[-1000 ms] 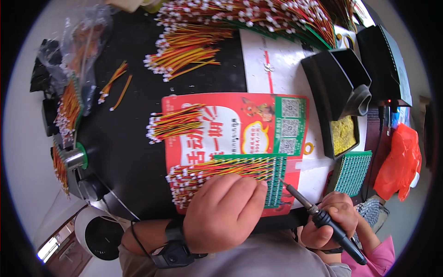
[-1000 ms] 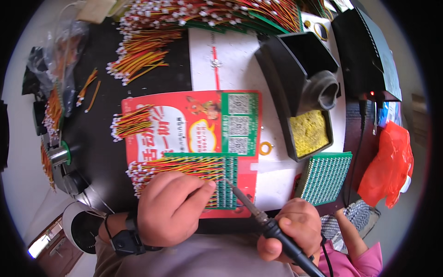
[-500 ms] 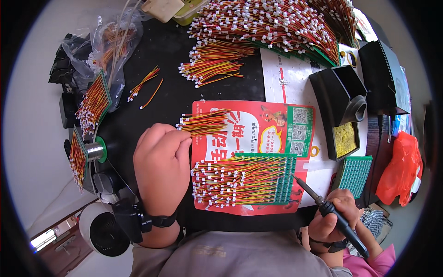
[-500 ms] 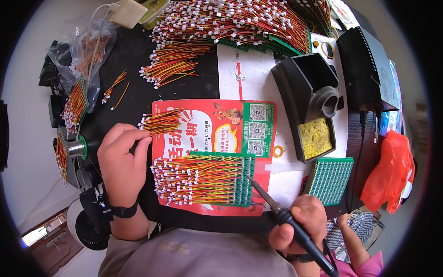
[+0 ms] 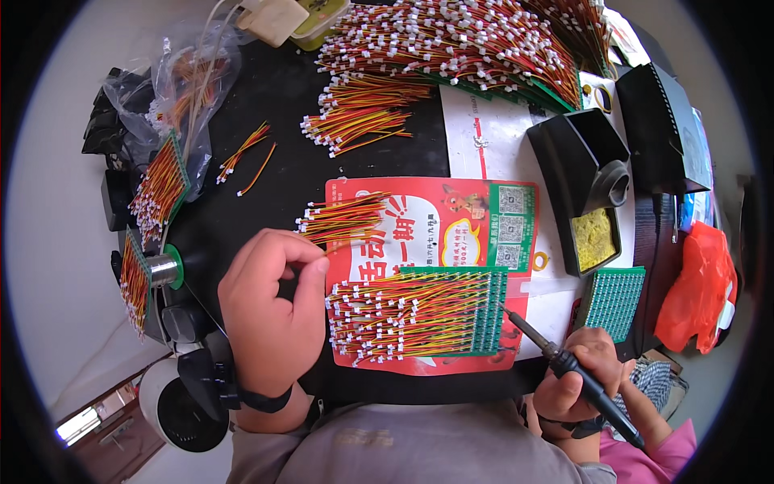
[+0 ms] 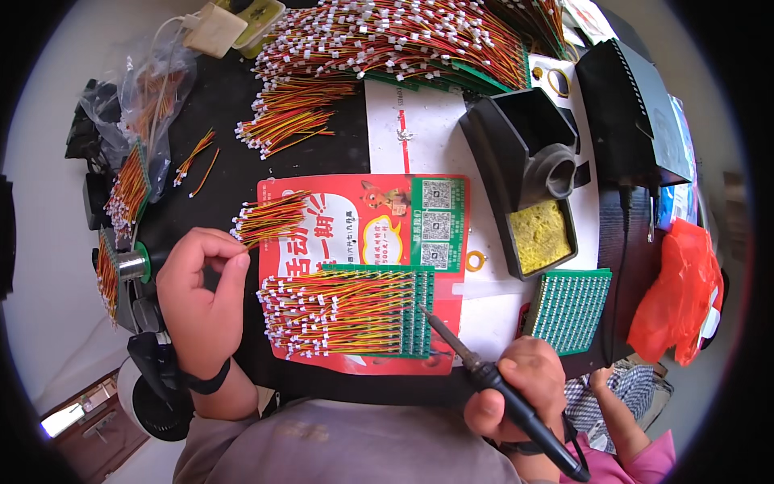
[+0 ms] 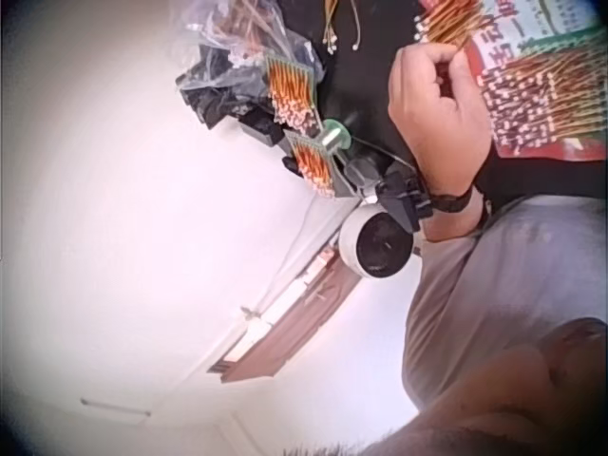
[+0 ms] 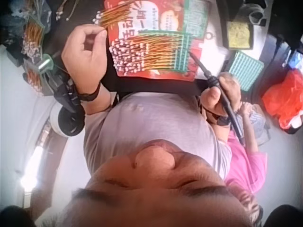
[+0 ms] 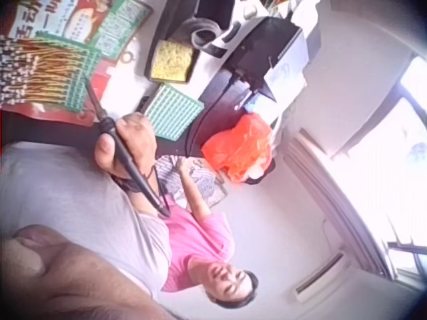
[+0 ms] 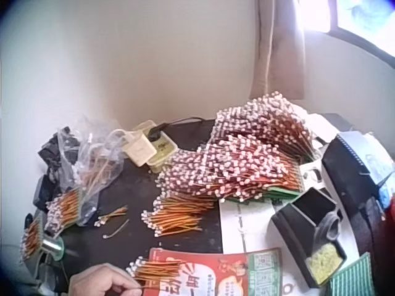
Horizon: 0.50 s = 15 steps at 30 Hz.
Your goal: Soldering wires onto multiple printed circuit boards.
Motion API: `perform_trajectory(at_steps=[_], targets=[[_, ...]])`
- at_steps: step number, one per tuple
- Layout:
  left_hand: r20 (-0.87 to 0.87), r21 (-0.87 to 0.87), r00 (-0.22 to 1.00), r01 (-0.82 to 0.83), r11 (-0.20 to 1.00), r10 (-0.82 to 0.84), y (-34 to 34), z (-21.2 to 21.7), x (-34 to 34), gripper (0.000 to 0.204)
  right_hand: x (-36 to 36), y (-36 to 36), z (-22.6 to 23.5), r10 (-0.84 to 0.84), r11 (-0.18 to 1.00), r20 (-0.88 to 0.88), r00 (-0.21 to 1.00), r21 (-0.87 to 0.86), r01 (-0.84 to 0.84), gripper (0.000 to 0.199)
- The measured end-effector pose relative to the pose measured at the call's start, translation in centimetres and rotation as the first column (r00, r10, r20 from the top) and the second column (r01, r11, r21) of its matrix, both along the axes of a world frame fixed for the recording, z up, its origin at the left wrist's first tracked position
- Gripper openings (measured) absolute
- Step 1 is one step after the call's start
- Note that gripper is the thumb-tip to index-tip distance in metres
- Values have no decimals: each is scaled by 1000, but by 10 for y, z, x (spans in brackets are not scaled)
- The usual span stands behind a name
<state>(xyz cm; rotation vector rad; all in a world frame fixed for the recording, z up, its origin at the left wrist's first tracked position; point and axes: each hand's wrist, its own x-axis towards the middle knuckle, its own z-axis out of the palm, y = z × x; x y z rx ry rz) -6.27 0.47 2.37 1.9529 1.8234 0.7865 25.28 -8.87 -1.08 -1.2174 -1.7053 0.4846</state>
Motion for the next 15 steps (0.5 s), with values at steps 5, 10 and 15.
perform_trajectory(at_steps=[5,10,15], targets=[[530,-170,847,80,982,23,-10,5,17,21,2,-1,3,31,999,-3,1000,-40,-31,37],[770,-358,624,249,900,134,-21,9,31,11,4,-3,4,31,999,-2,1000,-39,-31,38],[584,-56,752,413,909,-305,-19,4,42,9,-7,5,2,17,1000,-11,1000,-5,-17,35]])
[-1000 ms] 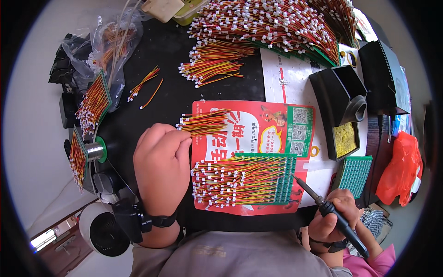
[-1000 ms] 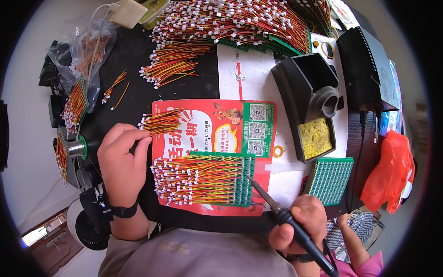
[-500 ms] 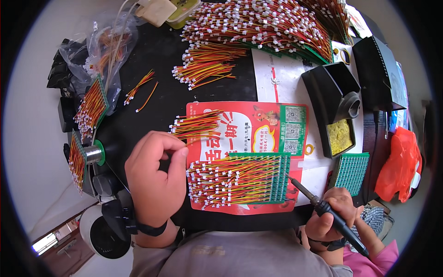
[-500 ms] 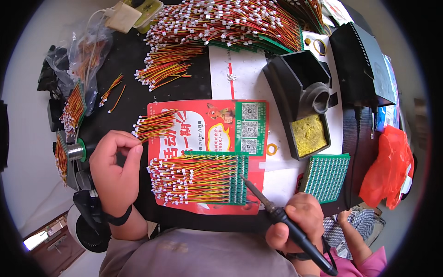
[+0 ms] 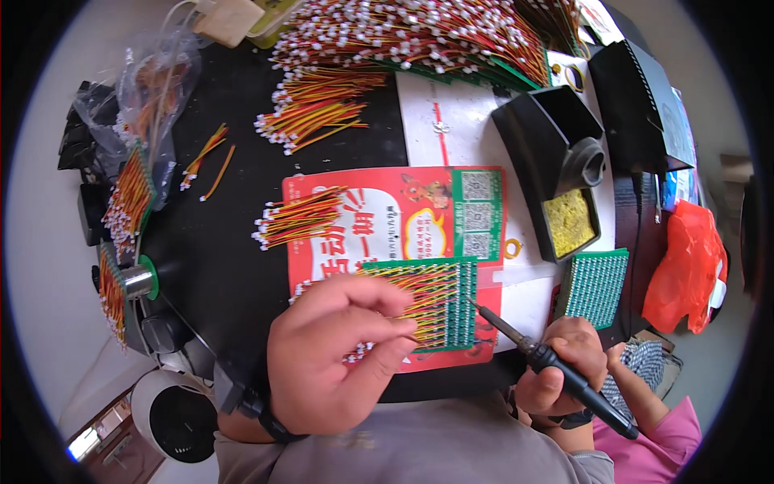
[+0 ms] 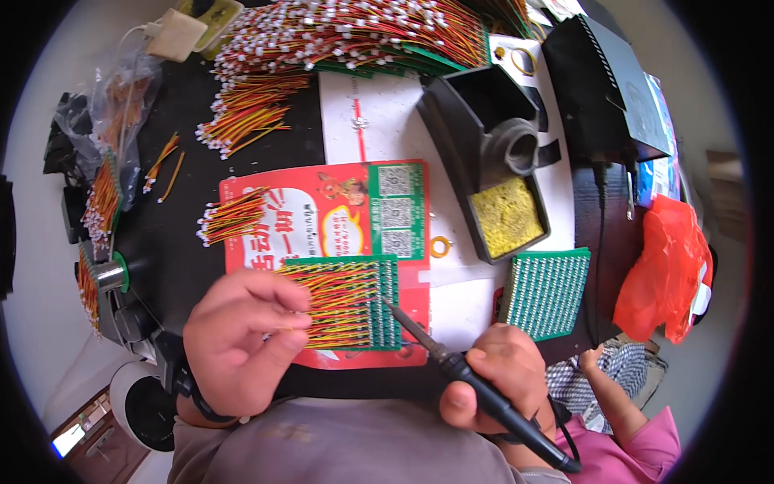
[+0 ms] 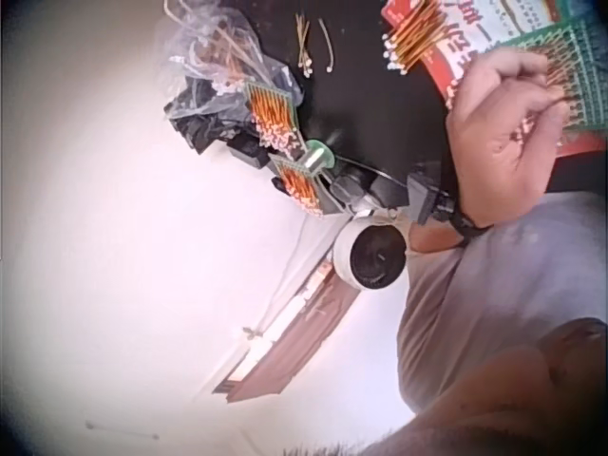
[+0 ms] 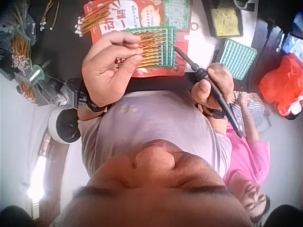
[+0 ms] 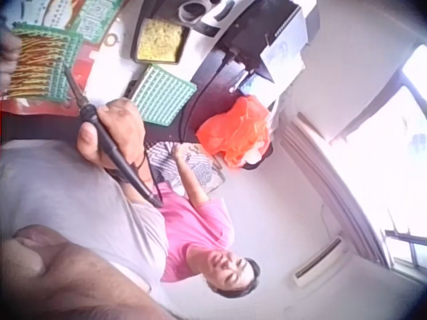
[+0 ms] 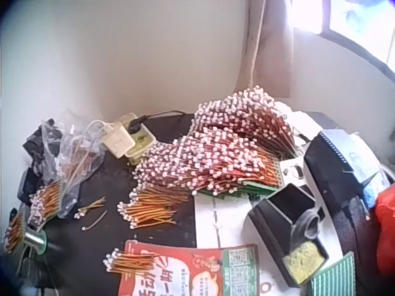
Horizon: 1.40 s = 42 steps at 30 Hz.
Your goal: Soldering wires onto multiple printed circuit boards.
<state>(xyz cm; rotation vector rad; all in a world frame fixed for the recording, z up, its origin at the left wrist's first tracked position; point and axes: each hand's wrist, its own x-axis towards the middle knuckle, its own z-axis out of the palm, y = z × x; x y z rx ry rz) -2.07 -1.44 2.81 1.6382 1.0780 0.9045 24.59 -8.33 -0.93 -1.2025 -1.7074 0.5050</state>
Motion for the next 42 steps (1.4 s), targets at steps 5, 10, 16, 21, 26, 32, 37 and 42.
perform_trajectory(at_steps=[5,10,16,21,26,32,37,42], targets=[[-76,33,997,-1,999,4,-9,-2,22,20,-7,2,-1,-56,997,-53,997,43,58,36],[-168,237,985,85,968,-46,-15,-10,27,32,9,-1,10,73,995,1,997,-76,-72,38],[-293,381,956,119,917,-2,-15,-22,34,31,10,4,10,105,992,28,994,-79,-103,41],[-391,389,920,199,899,-35,-12,-23,35,30,7,5,9,101,993,6,995,-58,-101,39],[-434,477,899,179,861,54,-12,-27,37,23,4,7,9,89,995,14,996,-45,-88,39],[-435,451,900,191,872,28,-12,-33,34,22,3,8,8,97,995,25,995,-33,-96,40],[-440,411,898,177,894,24,-11,-31,36,24,3,10,10,97,995,13,995,-39,-96,39],[-453,380,891,174,908,19,-12,-31,37,29,1,10,10,108,992,11,994,-66,-107,38]])
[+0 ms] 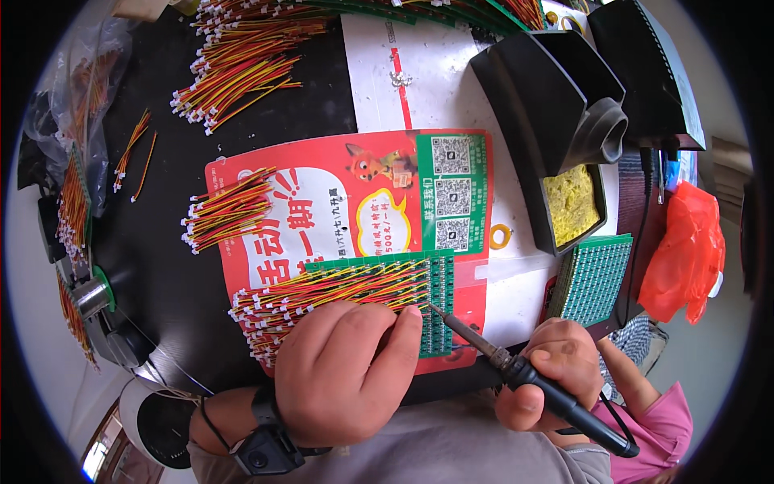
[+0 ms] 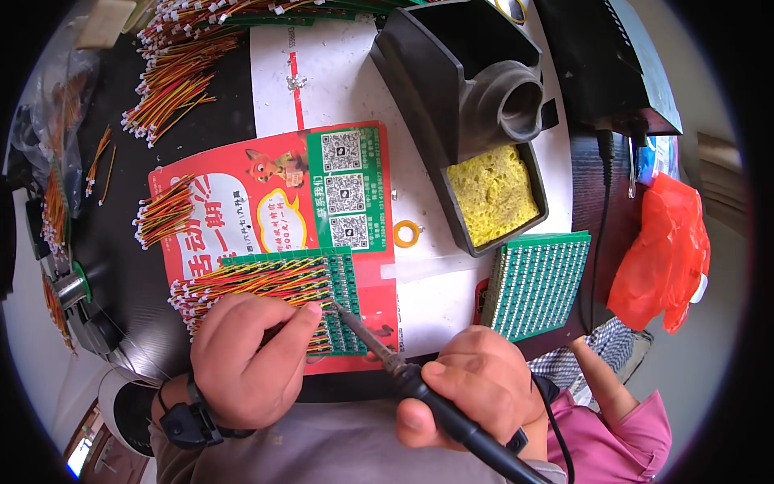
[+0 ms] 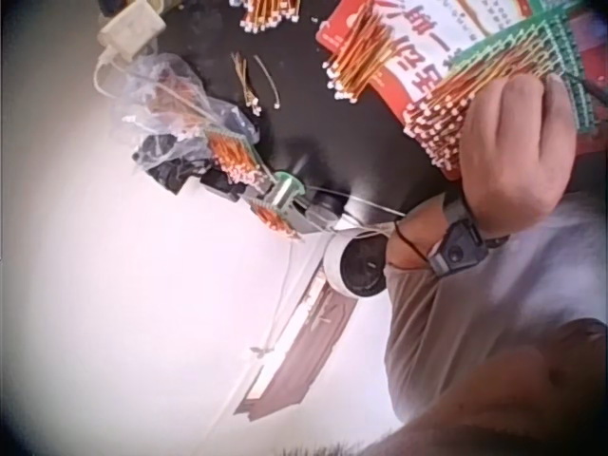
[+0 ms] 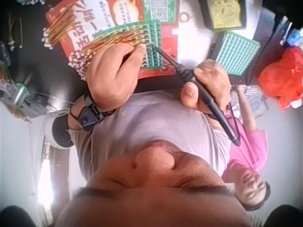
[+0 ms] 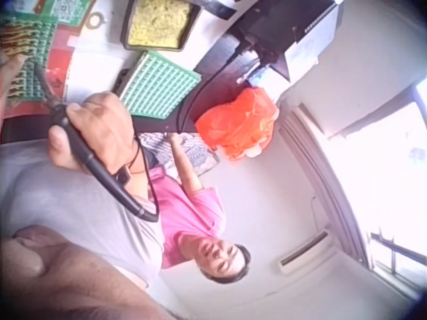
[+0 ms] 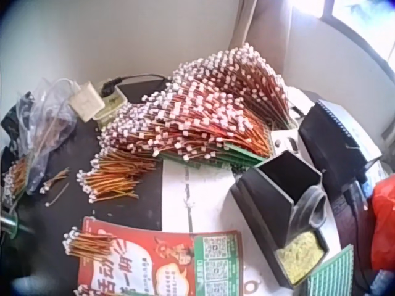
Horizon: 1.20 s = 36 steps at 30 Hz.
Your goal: Soldering wires onto multiple printed circuit boards.
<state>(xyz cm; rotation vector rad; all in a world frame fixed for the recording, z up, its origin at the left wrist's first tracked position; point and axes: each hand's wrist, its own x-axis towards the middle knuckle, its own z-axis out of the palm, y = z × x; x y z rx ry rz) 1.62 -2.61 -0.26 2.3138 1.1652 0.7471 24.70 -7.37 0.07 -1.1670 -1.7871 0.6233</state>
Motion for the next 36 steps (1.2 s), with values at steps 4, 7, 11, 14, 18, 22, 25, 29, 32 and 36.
perform_trajectory(at_steps=[4,7,11,14,18,22,25,29,32,36], targets=[[-21,19,1000,8,1000,-7,2,0,-1,27,0,2,1,0,1000,-1,1000,-2,0,38],[-23,15,1000,11,1000,-10,2,0,-1,27,2,2,0,28,1000,-2,1000,-5,-29,39],[-8,-17,1000,15,1000,-15,1,1,-1,32,1,2,0,39,999,-10,999,-4,-39,40],[-6,-2,1000,19,1000,-19,2,0,-1,32,1,1,1,32,999,-8,999,-9,-32,40],[-13,-4,1000,7,1000,-7,1,0,-1,31,0,0,0,25,1000,-30,999,-4,-25,42],[-4,-12,1000,8,1000,-8,1,1,0,31,-2,-5,0,-59,998,-87,994,-5,59,41],[-12,-11,1000,6,1000,-7,1,1,0,31,-3,-4,2,-49,998,-57,997,-37,47,38],[21,6,1000,-19,1000,19,-2,1,2,28,-2,-3,2,-49,999,-63,997,-21,48,36],[38,32,998,-43,999,42,-6,0,3,29,-2,-3,2,-42,999,-63,997,-17,41,36],[21,44,999,-40,998,40,-6,-1,2,30,-4,-3,3,-57,998,-54,997,-24,56,35]])
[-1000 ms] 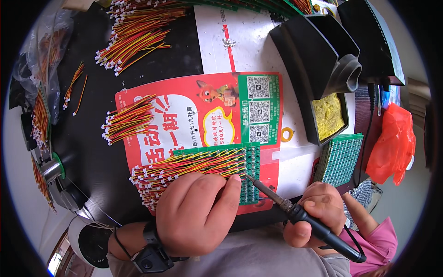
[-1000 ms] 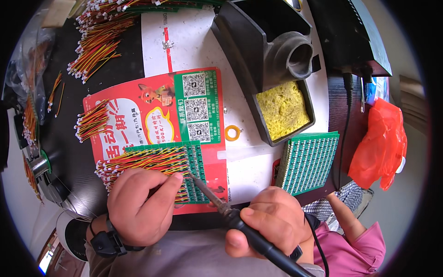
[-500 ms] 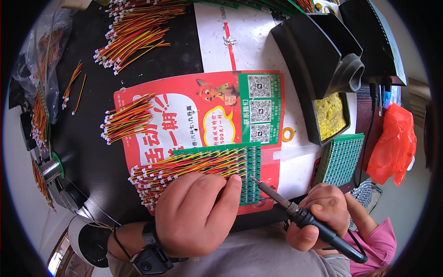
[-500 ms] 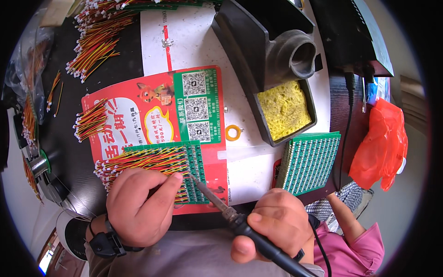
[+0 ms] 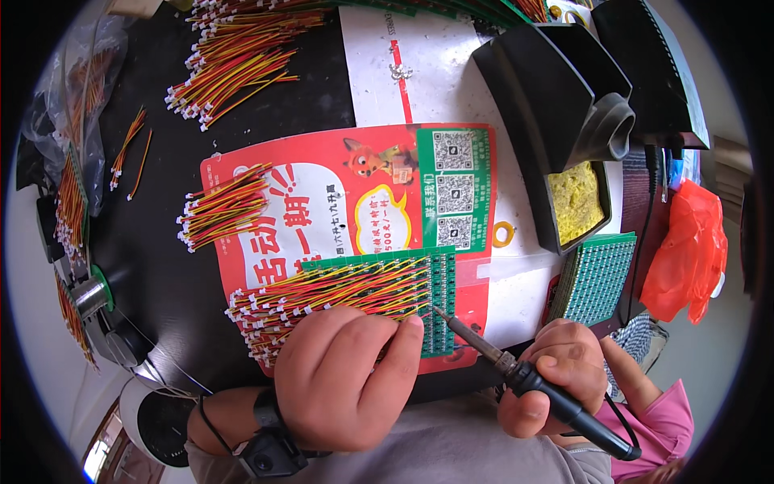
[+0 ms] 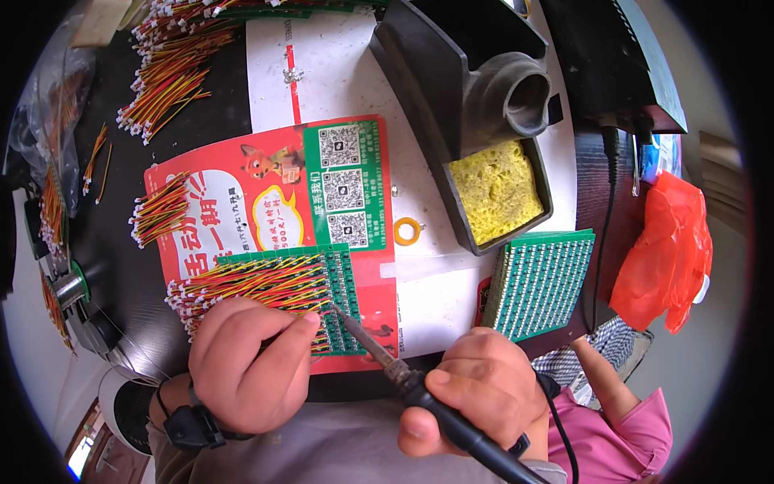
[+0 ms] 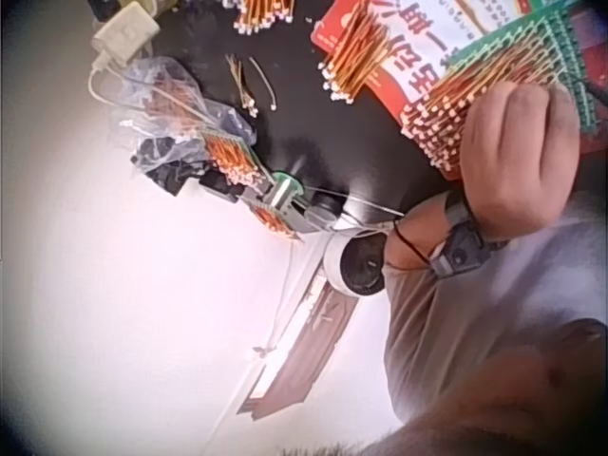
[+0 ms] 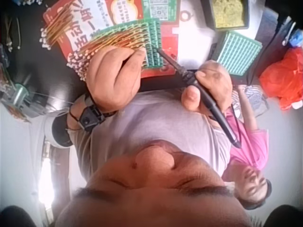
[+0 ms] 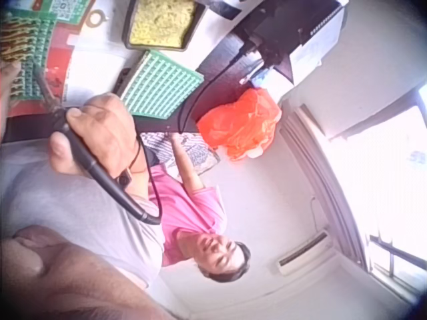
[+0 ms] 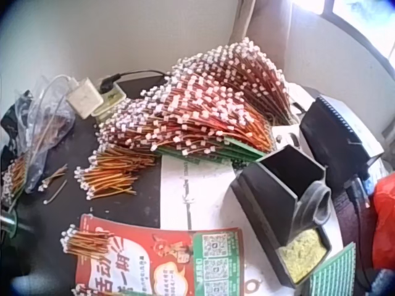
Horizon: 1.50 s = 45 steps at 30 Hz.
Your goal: Soldering wires onto multiple printed circuit boards.
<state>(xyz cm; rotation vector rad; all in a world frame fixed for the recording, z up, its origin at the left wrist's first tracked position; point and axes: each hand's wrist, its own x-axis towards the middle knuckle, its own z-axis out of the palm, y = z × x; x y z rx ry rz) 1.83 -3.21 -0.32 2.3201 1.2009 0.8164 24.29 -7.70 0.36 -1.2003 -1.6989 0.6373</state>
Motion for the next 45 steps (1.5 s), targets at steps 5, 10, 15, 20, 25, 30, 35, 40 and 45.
perform_trajectory(at_steps=[5,10,15,20,25,30,35,40,45], targets=[[-2,-18,1000,11,1000,-11,2,-1,1,29,0,2,-1,4,1000,11,1000,-6,-4,36],[-43,43,999,1,999,1,1,-4,0,17,0,3,4,20,999,21,1000,-43,-19,37],[-56,39,998,8,999,-6,0,-4,0,18,0,2,5,28,997,25,999,-76,-26,37],[-76,53,997,-2,999,6,-1,-4,0,18,0,-1,-2,4,1000,0,1000,-29,-4,36],[-79,65,997,13,998,-8,0,-3,0,18,2,-3,1,-19,1000,-4,1000,-13,19,35],[-83,57,997,7,998,-2,-1,-4,1,19,1,-1,1,2,1000,26,1000,-26,-1,36],[-61,60,998,16,998,-13,-2,-6,-1,21,0,-1,0,-3,1000,23,1000,-19,4,36],[-48,62,999,23,998,-20,0,-7,-1,22,-1,0,2,-7,1000,38,999,-25,8,35],[-49,66,999,22,998,-19,0,-7,-1,22,0,2,2,27,999,27,999,-26,-26,36]])
